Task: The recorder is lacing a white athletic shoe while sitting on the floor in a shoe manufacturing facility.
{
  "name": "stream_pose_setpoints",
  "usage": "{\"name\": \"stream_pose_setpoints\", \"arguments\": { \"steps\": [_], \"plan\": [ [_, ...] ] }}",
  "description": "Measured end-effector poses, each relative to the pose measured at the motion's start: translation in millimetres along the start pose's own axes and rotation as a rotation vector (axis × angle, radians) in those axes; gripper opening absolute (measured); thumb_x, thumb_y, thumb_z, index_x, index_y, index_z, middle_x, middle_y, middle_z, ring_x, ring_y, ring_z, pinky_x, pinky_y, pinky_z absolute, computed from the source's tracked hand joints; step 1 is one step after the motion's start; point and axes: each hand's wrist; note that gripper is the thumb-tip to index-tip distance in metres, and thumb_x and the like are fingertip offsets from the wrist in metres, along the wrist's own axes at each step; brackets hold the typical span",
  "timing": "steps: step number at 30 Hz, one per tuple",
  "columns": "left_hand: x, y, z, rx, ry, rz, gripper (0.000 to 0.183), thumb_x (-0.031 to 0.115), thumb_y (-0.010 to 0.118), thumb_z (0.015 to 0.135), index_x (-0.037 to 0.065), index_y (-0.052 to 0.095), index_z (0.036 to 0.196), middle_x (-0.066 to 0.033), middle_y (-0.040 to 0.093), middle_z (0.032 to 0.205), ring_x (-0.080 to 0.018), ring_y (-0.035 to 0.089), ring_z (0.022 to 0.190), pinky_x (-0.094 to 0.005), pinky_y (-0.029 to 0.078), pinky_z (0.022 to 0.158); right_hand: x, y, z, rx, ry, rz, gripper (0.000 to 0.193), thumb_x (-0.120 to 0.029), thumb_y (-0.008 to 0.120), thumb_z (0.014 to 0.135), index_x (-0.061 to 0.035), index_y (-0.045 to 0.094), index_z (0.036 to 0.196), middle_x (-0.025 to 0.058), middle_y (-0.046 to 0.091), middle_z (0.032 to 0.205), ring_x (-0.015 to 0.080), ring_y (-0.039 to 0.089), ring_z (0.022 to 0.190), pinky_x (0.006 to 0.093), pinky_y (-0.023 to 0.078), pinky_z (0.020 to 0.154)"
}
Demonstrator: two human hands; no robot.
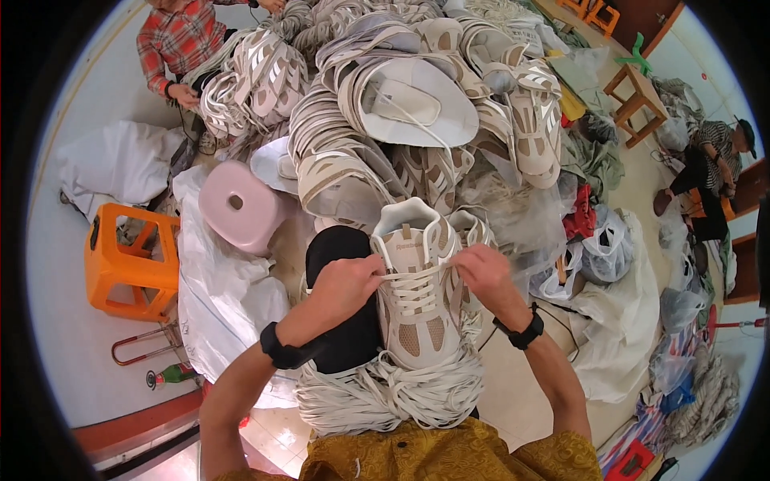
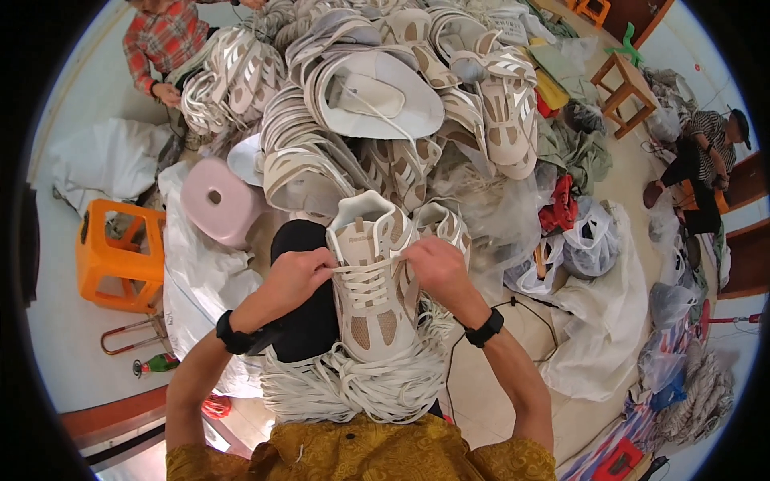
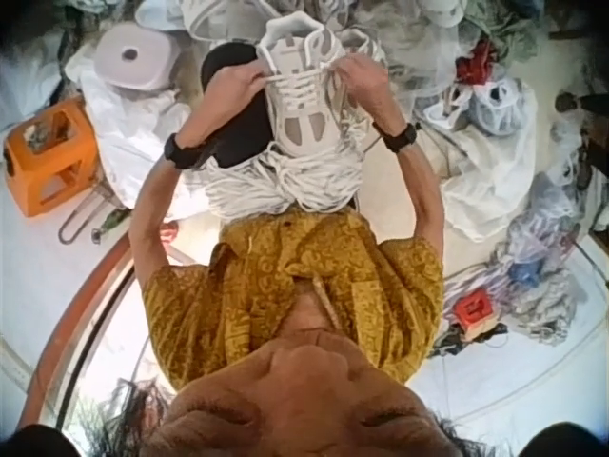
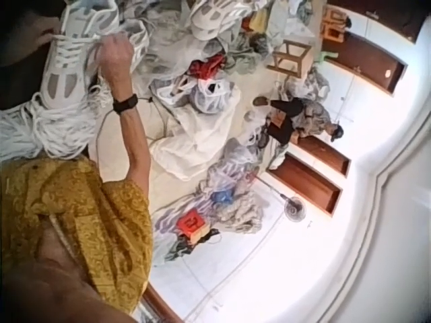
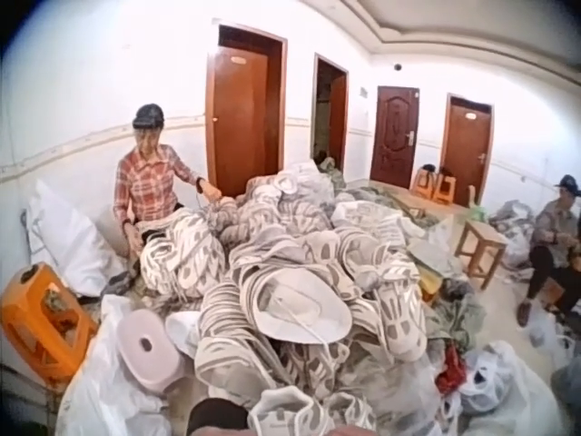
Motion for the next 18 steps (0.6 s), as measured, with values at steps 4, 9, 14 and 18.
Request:
{"name": "stream_pose_setpoints", "arguments": {
  "steps": [4, 9, 14, 18],
  "plan": [
    [-12.3, -12.9, -13.0, 0.048, 0.093, 0.056, 0.012, 0.008, 0.055, 0.076, 0.004, 0.056, 0.088, -0.0135, 0.060, 0.078, -0.0303, 0.059, 0.072, -0.0360, 0.047, 0.062, 9.4, -10.3, -24.4, -0.232, 0.838, 0.225, 0.028, -0.005, 0.063, 0.066, -0.0047, 0.060, 0.094, 0.0063, 0.057, 0.062, 0.0195, 0.058, 0.059, 0.0284, 0.046, 0.055],
    [-3.1, -22.4, -19.5, 0.123, 0.015, 0.029, 0.016, 0.006, 0.058, 0.073, 0.004, 0.057, 0.089, -0.0117, 0.060, 0.078, -0.0294, 0.058, 0.072, -0.0356, 0.047, 0.063, 23.2, 5.1, -28.6, -0.174, 1.016, 0.418, 0.030, -0.006, 0.063, 0.065, -0.0041, 0.061, 0.095, 0.0074, 0.056, 0.059, 0.0169, 0.056, 0.055, 0.0278, 0.045, 0.052],
    [13.1, -3.0, -10.5, 0.312, 0.322, 0.197, 0.012, 0.006, 0.060, 0.071, 0.006, 0.059, 0.083, -0.0075, 0.054, 0.070, -0.0255, 0.054, 0.069, -0.0347, 0.046, 0.061, -7.1, -9.9, -3.8, -0.020, 0.560, 0.319, 0.025, -0.005, 0.062, 0.065, -0.0058, 0.063, 0.090, 0.0063, 0.059, 0.067, 0.0172, 0.056, 0.059, 0.0266, 0.045, 0.055],
    [27.5, 18.0, 8.1, 0.272, 0.301, 0.107, 0.008, 0.007, 0.060, 0.072, 0.007, 0.059, 0.079, -0.0069, 0.054, 0.070, -0.0251, 0.055, 0.070, -0.0347, 0.045, 0.060, -24.4, -2.2, 19.4, -0.094, 0.038, 0.245, 0.019, -0.002, 0.061, 0.064, -0.0056, 0.061, 0.083, 0.0047, 0.059, 0.071, 0.0205, 0.057, 0.066, 0.0278, 0.046, 0.058]
  ]
}}
Point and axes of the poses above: each hand's wrist, its own z-axis towards the middle knuckle, its own y-axis out of the palm, x = y × z
